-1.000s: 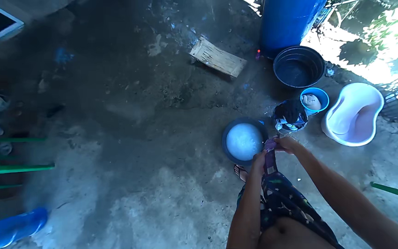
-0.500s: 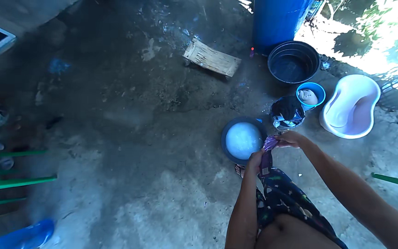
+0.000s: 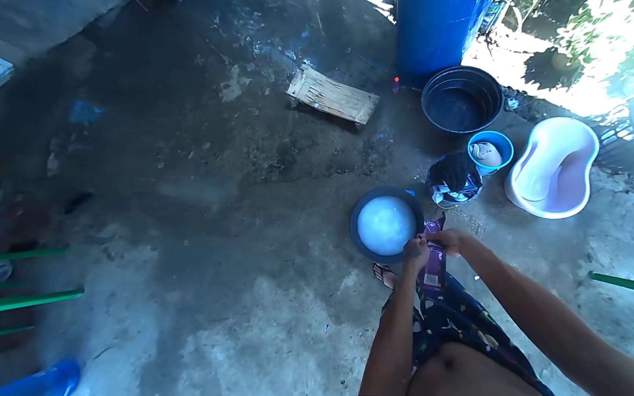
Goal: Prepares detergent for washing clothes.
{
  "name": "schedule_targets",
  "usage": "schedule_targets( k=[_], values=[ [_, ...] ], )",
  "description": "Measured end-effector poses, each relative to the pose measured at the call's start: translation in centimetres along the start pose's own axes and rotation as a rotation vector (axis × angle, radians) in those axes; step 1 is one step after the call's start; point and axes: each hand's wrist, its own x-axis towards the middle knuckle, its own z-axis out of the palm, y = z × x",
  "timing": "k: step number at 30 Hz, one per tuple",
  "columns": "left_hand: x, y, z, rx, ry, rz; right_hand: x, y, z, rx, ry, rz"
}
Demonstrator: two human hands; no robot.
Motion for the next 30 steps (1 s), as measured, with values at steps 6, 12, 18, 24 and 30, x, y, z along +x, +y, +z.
schedule_targets(
  k=[6,12,18,24,30],
  values=[
    [-1.1,0.5,0.6,0.130,0.040,-0.039,0.5,0.3,0.9,-0.011,0.061,-0.049],
    [-2.1,1.0,0.8,0.257,0.061,-0.011,1.3,0.0,1.0,-0.036,0.081,-0.050],
    [-2.8,1.4,0.5,0.228,0.079,-0.012,1.2,0.0,1.1,-0.001,0.124,-0.069],
    [-3.6,0.6,0.0,0.169,0.092,-0.015,0.6,-1.2,0.1,-0.101,0.081,-0.102],
    [-4.2,0.3,0.5,0.168,0.105,-0.008,0.7,-2.1,0.3,-0.261,0.166,-0.080]
  ],
)
